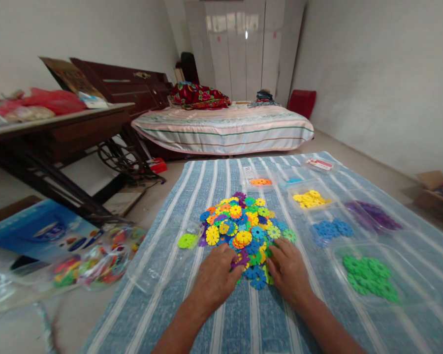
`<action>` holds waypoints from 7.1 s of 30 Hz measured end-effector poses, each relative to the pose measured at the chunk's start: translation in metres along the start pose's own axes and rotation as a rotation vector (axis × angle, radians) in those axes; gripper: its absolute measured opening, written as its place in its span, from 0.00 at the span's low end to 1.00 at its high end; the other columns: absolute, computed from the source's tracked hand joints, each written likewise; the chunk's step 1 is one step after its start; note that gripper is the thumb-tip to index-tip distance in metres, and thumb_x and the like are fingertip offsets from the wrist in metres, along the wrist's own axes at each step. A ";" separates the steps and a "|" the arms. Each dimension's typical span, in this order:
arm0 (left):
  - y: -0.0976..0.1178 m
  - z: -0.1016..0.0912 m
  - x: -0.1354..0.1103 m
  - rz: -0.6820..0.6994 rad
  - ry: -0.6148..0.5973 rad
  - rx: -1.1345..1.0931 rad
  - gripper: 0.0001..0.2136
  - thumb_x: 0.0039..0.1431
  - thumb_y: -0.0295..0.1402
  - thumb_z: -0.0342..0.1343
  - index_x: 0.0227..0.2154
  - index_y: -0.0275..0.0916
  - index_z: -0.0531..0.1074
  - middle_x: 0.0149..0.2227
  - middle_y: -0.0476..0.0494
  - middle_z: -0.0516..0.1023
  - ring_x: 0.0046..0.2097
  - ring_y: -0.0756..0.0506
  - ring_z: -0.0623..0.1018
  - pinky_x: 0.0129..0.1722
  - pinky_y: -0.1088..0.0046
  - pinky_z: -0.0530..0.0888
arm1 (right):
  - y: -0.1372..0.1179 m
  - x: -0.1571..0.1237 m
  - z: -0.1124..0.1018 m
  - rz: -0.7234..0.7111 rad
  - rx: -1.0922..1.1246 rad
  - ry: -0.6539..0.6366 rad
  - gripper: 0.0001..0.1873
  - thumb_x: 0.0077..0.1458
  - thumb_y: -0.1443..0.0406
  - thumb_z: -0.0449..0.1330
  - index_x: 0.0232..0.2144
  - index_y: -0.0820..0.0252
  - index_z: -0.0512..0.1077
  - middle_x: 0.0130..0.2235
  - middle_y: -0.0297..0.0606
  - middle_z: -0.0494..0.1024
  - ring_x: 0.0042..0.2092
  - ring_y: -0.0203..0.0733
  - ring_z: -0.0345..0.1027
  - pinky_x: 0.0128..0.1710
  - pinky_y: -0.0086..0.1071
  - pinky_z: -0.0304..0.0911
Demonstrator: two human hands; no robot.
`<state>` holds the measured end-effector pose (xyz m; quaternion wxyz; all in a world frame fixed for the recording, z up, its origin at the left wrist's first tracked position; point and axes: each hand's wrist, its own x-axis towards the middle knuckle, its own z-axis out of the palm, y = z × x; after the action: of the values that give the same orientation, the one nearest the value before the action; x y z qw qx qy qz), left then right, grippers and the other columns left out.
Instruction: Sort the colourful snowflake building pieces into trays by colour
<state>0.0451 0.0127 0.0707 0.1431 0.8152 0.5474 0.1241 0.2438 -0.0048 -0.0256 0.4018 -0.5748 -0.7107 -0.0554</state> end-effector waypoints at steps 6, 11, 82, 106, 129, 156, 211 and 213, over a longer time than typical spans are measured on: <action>0.003 0.001 0.012 -0.098 0.033 -0.054 0.12 0.52 0.43 0.56 0.24 0.40 0.68 0.26 0.48 0.74 0.31 0.46 0.73 0.30 0.71 0.66 | 0.001 -0.002 0.001 -0.013 -0.005 -0.005 0.11 0.56 0.65 0.54 0.41 0.57 0.72 0.47 0.46 0.72 0.52 0.51 0.64 0.49 0.50 0.65; -0.016 0.031 0.022 -0.035 0.485 0.015 0.10 0.54 0.40 0.56 0.35 0.39 0.71 0.37 0.41 0.76 0.43 0.41 0.74 0.44 0.62 0.72 | 0.001 -0.003 0.002 -0.015 -0.003 -0.002 0.11 0.57 0.65 0.54 0.41 0.57 0.72 0.47 0.46 0.73 0.51 0.51 0.65 0.49 0.51 0.65; -0.023 0.056 0.016 0.334 0.704 -0.054 0.14 0.58 0.34 0.55 0.46 0.36 0.66 0.41 0.39 0.77 0.44 0.41 0.75 0.43 0.60 0.75 | -0.014 0.070 -0.006 0.184 0.290 -0.231 0.10 0.52 0.62 0.55 0.21 0.56 0.69 0.29 0.35 0.76 0.35 0.42 0.69 0.38 0.35 0.63; -0.035 0.057 0.015 0.128 0.694 0.087 0.12 0.56 0.31 0.54 0.44 0.37 0.69 0.38 0.40 0.78 0.40 0.41 0.76 0.39 0.61 0.75 | -0.047 0.079 0.016 -0.124 0.133 -0.313 0.07 0.53 0.70 0.56 0.28 0.58 0.74 0.37 0.42 0.75 0.46 0.46 0.65 0.51 0.40 0.61; -0.043 0.069 0.018 -0.031 0.791 0.050 0.13 0.56 0.28 0.51 0.45 0.35 0.69 0.50 0.33 0.72 0.52 0.37 0.71 0.50 0.51 0.72 | 0.026 0.233 0.002 0.001 -0.363 -0.158 0.12 0.57 0.64 0.54 0.34 0.64 0.76 0.37 0.49 0.77 0.43 0.52 0.67 0.43 0.41 0.62; -0.045 0.075 0.020 0.017 0.704 0.011 0.15 0.54 0.25 0.50 0.46 0.35 0.68 0.50 0.34 0.72 0.53 0.37 0.70 0.52 0.51 0.72 | -0.044 0.129 0.042 -0.085 0.343 -0.400 0.08 0.46 0.72 0.60 0.20 0.57 0.72 0.31 0.34 0.76 0.40 0.41 0.68 0.48 0.36 0.60; -0.046 0.066 0.023 0.148 0.743 -0.012 0.12 0.62 0.32 0.48 0.46 0.36 0.69 0.41 0.38 0.79 0.43 0.44 0.79 0.44 0.66 0.78 | -0.034 0.094 0.007 0.047 0.218 -0.230 0.07 0.48 0.71 0.59 0.21 0.56 0.68 0.33 0.36 0.75 0.41 0.41 0.67 0.45 0.35 0.61; -0.047 0.066 0.024 0.154 0.750 -0.021 0.11 0.62 0.32 0.49 0.45 0.36 0.69 0.41 0.38 0.79 0.43 0.44 0.79 0.44 0.66 0.78 | -0.029 0.092 -0.007 0.077 0.235 -0.199 0.06 0.48 0.69 0.59 0.22 0.56 0.69 0.35 0.37 0.76 0.43 0.42 0.68 0.46 0.35 0.62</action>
<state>0.0375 0.0451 -0.0066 -0.0687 0.7505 0.4975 0.4296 0.2207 0.0526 0.0492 0.3957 -0.5533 -0.7260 0.1006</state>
